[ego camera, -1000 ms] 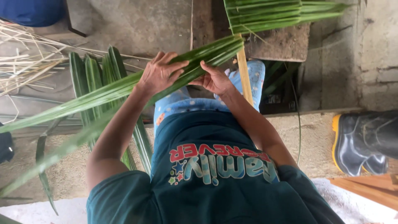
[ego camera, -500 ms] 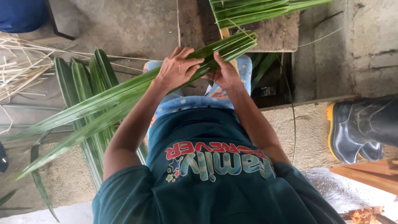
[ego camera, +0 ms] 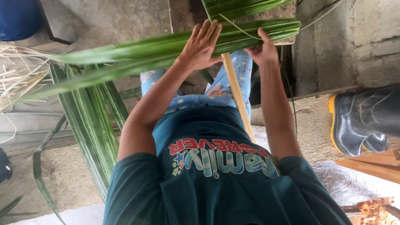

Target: Weaving palm leaves over a wooden stick to create a thatched panel

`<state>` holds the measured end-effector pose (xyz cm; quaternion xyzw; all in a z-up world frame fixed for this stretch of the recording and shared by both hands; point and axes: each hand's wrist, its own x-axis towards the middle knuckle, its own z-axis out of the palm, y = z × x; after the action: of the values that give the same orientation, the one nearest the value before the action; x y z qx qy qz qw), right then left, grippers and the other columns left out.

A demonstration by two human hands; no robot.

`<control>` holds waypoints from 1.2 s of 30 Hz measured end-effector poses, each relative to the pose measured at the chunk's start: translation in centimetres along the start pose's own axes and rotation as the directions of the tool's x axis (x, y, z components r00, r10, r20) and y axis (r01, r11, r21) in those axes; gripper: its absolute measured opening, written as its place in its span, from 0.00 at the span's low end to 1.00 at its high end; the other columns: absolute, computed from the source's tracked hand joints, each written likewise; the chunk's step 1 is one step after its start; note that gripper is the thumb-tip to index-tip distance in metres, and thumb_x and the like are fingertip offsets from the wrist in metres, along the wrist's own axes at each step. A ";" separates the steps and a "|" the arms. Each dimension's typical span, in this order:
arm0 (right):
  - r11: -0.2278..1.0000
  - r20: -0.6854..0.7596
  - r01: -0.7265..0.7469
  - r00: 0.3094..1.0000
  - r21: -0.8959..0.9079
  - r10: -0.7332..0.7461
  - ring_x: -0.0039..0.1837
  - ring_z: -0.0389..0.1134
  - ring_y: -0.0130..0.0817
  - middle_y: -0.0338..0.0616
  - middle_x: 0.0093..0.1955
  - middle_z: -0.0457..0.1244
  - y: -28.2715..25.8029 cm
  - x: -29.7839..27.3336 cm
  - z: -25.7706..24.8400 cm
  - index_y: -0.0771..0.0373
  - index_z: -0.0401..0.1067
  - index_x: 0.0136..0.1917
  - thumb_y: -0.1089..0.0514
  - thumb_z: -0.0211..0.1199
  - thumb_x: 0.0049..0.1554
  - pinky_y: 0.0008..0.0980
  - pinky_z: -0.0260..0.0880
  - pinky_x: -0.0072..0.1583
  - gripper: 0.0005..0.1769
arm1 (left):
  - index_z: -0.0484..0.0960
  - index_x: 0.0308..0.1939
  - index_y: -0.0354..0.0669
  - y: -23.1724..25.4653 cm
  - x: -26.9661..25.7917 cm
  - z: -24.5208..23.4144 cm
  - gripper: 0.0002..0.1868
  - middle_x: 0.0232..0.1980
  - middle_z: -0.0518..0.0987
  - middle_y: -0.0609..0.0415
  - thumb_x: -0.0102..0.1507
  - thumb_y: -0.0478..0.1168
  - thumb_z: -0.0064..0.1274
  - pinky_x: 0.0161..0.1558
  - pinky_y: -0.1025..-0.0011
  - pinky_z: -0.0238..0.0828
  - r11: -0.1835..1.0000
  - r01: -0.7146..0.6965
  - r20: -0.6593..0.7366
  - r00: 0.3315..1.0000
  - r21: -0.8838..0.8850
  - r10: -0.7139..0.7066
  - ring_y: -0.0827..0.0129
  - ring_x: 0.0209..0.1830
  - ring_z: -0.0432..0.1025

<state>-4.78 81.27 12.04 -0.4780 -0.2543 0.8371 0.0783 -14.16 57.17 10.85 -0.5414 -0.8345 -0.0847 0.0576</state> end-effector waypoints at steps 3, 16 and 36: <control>0.996 -0.072 -0.041 0.996 0.078 0.046 0.41 0.63 0.45 0.55 0.43 0.61 -0.3 6.7 -3.3 0.66 0.64 0.69 0.62 0.78 0.46 0.57 0.74 0.61 0.40 | 0.51 0.80 0.29 0.4 -1.4 2.0 0.53 0.81 0.51 0.33 0.72 0.72 0.48 0.76 0.41 0.47 0.998 0.040 0.086 0.995 0.038 -0.044 0.39 0.81 0.49; 1.000 -0.007 -0.005 1.000 0.007 0.005 0.41 0.72 0.47 0.50 0.44 0.72 1.2 14.2 -3.8 0.60 0.75 0.45 0.51 0.79 0.45 0.37 0.65 0.33 0.19 | 0.47 0.83 0.39 -1.1 -1.2 4.0 0.46 0.84 0.47 0.44 0.77 0.69 0.43 0.74 0.43 0.56 0.994 0.048 0.105 0.993 0.095 -0.058 0.44 0.82 0.46; 0.976 -0.031 -0.053 0.998 -0.211 0.048 0.46 0.71 0.49 0.56 0.47 0.68 7.2 4.8 2.9 0.65 0.68 0.62 0.43 0.78 0.35 0.45 0.76 0.47 0.46 | 0.55 0.81 0.39 -1.6 -0.3 4.6 0.46 0.83 0.50 0.44 0.74 0.71 0.39 0.70 0.39 0.57 0.995 0.001 0.113 0.993 0.101 -0.012 0.40 0.80 0.51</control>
<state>-8.98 75.87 5.98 -0.5005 -0.3286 0.8009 0.0089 -15.59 57.22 6.17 -0.5390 -0.8414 -0.0119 0.0369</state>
